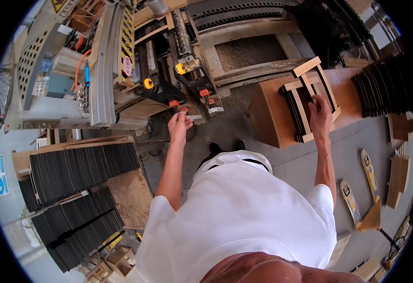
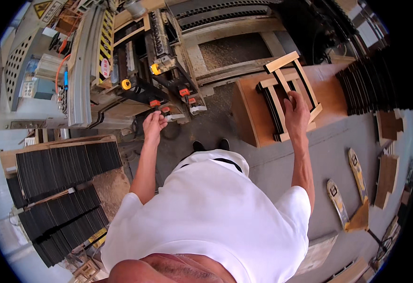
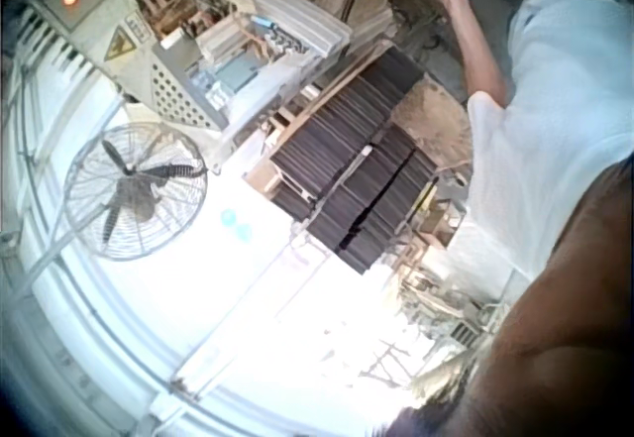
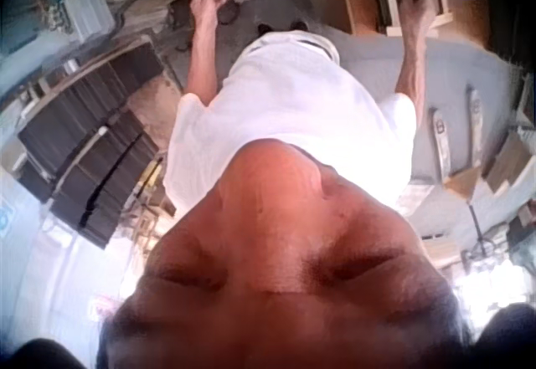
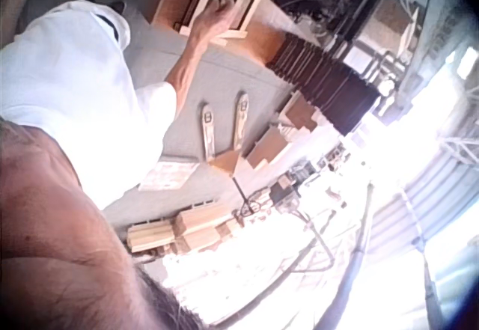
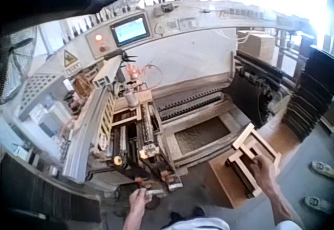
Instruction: The person repeatedly picks up small wooden frames and places them into a machine, then removes them and stacks them on a nearby surface. The process is repeated multiple times with identical frames.
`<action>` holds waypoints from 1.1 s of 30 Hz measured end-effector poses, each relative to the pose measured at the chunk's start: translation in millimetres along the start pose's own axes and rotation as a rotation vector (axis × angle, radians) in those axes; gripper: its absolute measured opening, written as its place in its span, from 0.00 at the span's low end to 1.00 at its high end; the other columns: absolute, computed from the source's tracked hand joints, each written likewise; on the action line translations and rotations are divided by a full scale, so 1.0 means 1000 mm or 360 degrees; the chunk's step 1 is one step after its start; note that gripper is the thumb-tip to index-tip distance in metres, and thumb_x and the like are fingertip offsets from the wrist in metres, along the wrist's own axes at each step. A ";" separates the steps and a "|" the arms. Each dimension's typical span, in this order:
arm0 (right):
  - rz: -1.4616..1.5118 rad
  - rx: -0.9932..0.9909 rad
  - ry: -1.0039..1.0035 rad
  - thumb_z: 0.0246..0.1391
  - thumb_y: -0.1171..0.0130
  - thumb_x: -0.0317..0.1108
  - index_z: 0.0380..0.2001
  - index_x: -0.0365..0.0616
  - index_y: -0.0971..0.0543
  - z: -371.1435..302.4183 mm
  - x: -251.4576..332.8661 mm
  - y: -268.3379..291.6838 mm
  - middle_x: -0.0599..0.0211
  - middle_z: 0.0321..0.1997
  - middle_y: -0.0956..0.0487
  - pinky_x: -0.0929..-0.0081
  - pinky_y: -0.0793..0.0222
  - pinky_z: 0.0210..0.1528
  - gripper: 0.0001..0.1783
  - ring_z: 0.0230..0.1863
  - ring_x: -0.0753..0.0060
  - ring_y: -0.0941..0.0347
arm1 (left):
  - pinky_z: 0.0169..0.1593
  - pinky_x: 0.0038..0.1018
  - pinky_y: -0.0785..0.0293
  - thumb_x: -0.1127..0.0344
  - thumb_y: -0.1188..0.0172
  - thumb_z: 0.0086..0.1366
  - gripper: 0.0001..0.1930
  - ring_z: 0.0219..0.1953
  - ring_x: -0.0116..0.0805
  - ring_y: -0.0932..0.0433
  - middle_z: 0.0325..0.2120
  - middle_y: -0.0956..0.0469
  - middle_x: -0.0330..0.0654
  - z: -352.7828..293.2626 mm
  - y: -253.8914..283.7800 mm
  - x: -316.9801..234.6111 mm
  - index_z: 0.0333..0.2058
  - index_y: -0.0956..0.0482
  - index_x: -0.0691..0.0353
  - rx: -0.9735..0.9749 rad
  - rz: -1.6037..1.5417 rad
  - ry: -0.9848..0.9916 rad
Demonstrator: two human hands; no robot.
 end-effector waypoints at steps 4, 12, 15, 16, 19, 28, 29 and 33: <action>0.0123 0.0004 0.0138 0.52 0.38 0.26 0.42 0.43 0.22 0.017 0.029 -0.006 0.62 0.28 0.25 0.69 0.33 0.35 0.13 0.30 0.64 0.30 | 0.33 0.25 0.22 0.61 0.46 0.70 0.11 0.30 0.28 0.20 0.29 0.22 0.36 0.045 -0.011 -0.041 0.42 0.23 0.62 -0.0063 -0.0054 -0.0161; 0.0343 0.0224 0.0019 0.54 0.39 0.25 0.43 0.39 0.22 0.035 0.075 -0.038 0.65 0.31 0.24 0.74 0.33 0.36 0.12 0.31 0.72 0.30 | 0.38 0.29 0.22 0.58 0.46 0.69 0.12 0.34 0.31 0.20 0.31 0.22 0.36 0.172 -0.023 -0.128 0.42 0.25 0.60 -0.0058 -0.0430 -0.0237; 0.0306 0.0282 -0.0025 0.53 0.38 0.24 0.43 0.41 0.22 0.041 0.085 -0.051 0.66 0.29 0.25 0.77 0.33 0.36 0.13 0.30 0.74 0.32 | 0.51 0.37 0.24 0.54 0.46 0.69 0.20 0.45 0.39 0.22 0.40 0.23 0.43 0.225 -0.026 -0.148 0.50 0.29 0.64 -0.0004 -0.0563 -0.0154; 0.0297 0.0286 -0.0058 0.52 0.38 0.24 0.43 0.41 0.22 0.042 0.087 -0.057 0.66 0.29 0.25 0.77 0.33 0.36 0.13 0.30 0.74 0.31 | 0.53 0.38 0.26 0.53 0.46 0.69 0.23 0.48 0.41 0.24 0.44 0.25 0.45 0.242 -0.029 -0.154 0.53 0.32 0.66 0.0026 -0.0625 -0.0125; 0.0301 0.0272 -0.0044 0.52 0.38 0.24 0.43 0.42 0.22 0.044 0.103 -0.070 0.65 0.30 0.25 0.76 0.32 0.36 0.13 0.30 0.73 0.30 | 0.64 0.44 0.37 0.47 0.47 0.68 0.39 0.61 0.50 0.35 0.59 0.36 0.54 0.284 -0.034 -0.171 0.63 0.48 0.73 0.0173 -0.0802 -0.0070; 0.0304 0.0277 0.0047 0.49 0.37 0.20 0.42 0.41 0.22 0.055 0.156 -0.101 0.64 0.33 0.25 0.75 0.32 0.36 0.15 0.32 0.70 0.30 | 0.68 0.50 0.47 0.43 0.45 0.66 0.50 0.70 0.55 0.54 0.68 0.57 0.61 0.336 -0.055 -0.206 0.67 0.64 0.72 0.0158 -0.1312 -0.0019; 0.0318 0.0287 0.0050 0.49 0.37 0.20 0.42 0.41 0.22 0.059 0.163 -0.107 0.63 0.33 0.25 0.75 0.32 0.36 0.15 0.32 0.70 0.29 | 0.68 0.51 0.47 0.43 0.44 0.65 0.50 0.70 0.55 0.55 0.68 0.58 0.61 0.338 -0.055 -0.206 0.67 0.65 0.71 0.0137 -0.1365 -0.0008; 0.0312 0.0336 0.0242 0.48 0.37 0.20 0.41 0.42 0.21 0.078 0.183 -0.138 0.63 0.32 0.24 0.74 0.30 0.36 0.15 0.33 0.68 0.27 | 0.67 0.53 0.44 0.49 0.44 0.67 0.45 0.70 0.56 0.56 0.68 0.61 0.60 0.355 -0.051 -0.203 0.67 0.60 0.70 0.0219 -0.1434 -0.0056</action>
Point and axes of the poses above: each hand's wrist, its own z-axis towards the middle knuckle, its own y-axis out of the back of the hand, x = y × z, the point moved 1 cm from there along z, towards the middle knuckle
